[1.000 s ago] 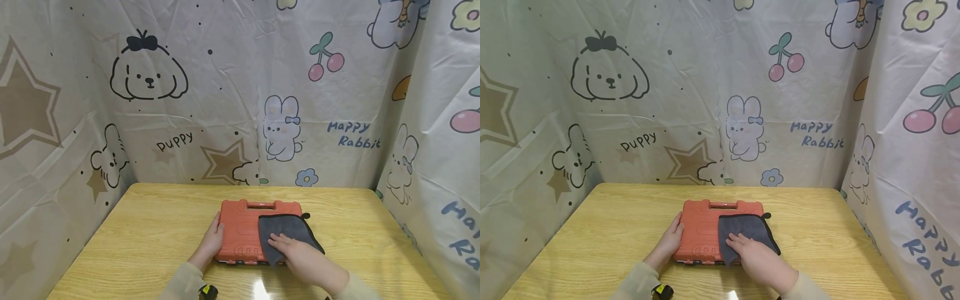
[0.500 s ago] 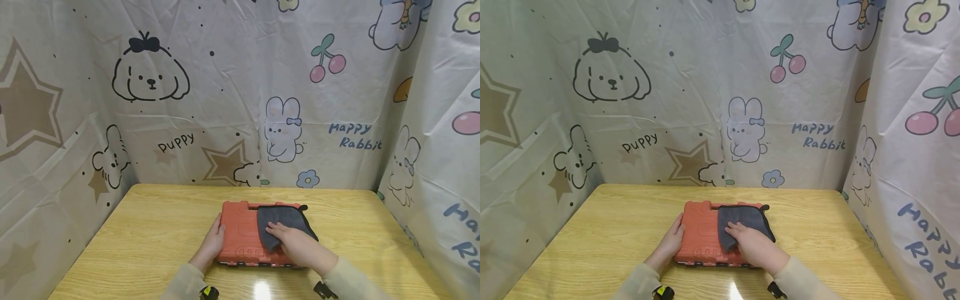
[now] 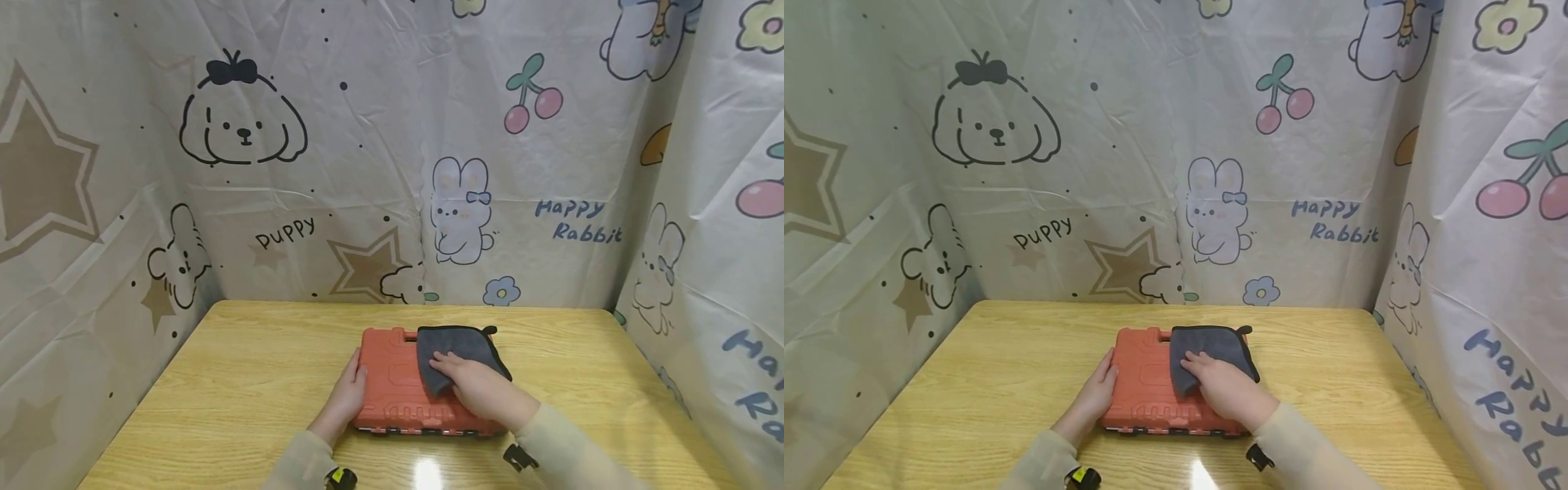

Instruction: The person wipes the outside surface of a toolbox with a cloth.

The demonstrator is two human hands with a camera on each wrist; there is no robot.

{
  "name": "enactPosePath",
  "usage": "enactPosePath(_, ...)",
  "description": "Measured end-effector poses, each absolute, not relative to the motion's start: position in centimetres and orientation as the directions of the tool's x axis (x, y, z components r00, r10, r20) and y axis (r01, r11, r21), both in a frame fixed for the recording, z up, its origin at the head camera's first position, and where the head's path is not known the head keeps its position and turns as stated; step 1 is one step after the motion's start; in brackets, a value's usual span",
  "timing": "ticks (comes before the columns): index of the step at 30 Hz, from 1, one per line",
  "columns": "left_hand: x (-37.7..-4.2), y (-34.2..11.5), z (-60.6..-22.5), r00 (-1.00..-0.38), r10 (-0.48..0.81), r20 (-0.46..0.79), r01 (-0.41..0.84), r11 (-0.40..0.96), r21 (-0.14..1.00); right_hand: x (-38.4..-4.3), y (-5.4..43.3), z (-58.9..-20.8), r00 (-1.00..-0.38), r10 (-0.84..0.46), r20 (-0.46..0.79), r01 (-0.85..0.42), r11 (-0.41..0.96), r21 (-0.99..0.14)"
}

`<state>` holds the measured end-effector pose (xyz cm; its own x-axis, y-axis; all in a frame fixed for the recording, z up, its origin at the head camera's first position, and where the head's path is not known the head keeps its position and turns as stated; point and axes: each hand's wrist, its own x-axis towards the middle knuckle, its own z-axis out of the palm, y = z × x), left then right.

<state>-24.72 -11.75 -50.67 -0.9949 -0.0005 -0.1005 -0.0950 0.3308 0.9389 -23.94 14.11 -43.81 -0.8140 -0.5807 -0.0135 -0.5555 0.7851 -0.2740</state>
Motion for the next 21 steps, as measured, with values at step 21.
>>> enactPosePath(21, -24.9, -11.7, -50.8, -0.989, 0.004, -0.151, -0.144, 0.278, 0.950, -21.1, 13.7, -43.8, -0.763, -0.642, -0.075, -0.618, 0.759, -0.203)
